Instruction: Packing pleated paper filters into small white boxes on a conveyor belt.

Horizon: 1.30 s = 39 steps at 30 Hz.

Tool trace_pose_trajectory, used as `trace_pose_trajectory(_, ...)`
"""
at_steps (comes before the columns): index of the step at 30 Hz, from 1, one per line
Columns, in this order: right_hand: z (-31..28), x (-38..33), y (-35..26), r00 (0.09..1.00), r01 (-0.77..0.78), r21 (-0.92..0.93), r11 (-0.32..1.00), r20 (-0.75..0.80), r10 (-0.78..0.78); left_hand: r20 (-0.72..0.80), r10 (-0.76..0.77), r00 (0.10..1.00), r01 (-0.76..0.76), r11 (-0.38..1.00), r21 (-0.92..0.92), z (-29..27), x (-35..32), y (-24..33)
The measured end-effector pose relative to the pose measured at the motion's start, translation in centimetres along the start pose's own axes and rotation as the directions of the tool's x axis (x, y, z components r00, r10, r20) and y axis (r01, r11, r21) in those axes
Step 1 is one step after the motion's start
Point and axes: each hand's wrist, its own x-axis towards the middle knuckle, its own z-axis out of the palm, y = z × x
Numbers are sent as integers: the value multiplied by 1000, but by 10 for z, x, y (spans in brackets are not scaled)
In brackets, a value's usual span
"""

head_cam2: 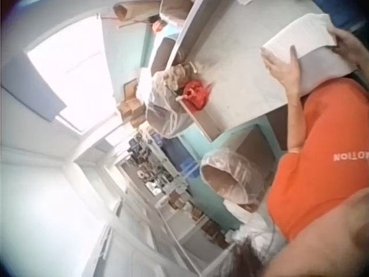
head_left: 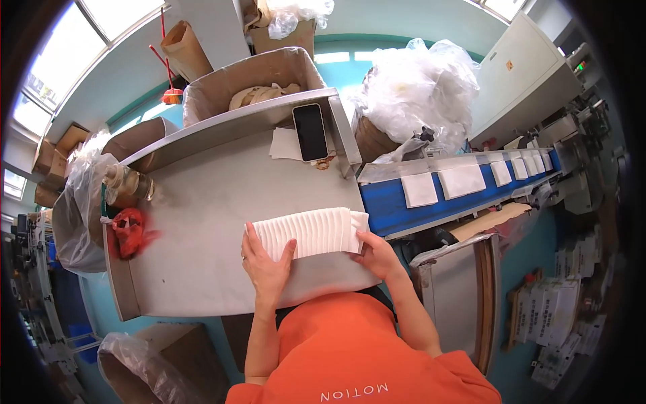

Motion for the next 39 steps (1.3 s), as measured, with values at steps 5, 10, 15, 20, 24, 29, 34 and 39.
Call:
trace_pose_trajectory(5,-16,5,-10,919,298,11,954,-275,-284,61,29,998,-25,998,-66,1,1,0)
trace_pose_trajectory(10,38,-5,-8,865,368,-693,620,11,-501,73,66,995,-60,995,-75,2,-3,7)
trace_pose_trajectory(15,14,3,-2,987,126,-80,989,-86,-133,32,64,997,-63,998,-29,5,-2,4)
trace_pose_trajectory(20,6,-5,-5,947,256,-312,915,-106,-302,51,60,997,-58,997,-45,2,-1,4)
trace_pose_trajectory(24,7,5,-18,880,319,-185,929,-306,-364,100,85,991,-74,991,-110,4,-3,8)
trace_pose_trajectory(29,37,-2,-5,892,334,-691,641,11,-452,93,80,993,-73,995,-74,6,-7,11)
trace_pose_trajectory(34,3,4,0,998,32,-23,999,53,-31,75,59,995,-57,998,-34,7,-2,5)
trace_pose_trajectory(39,-6,-4,0,998,-48,-116,992,34,52,70,68,995,-64,996,-54,6,-2,5)
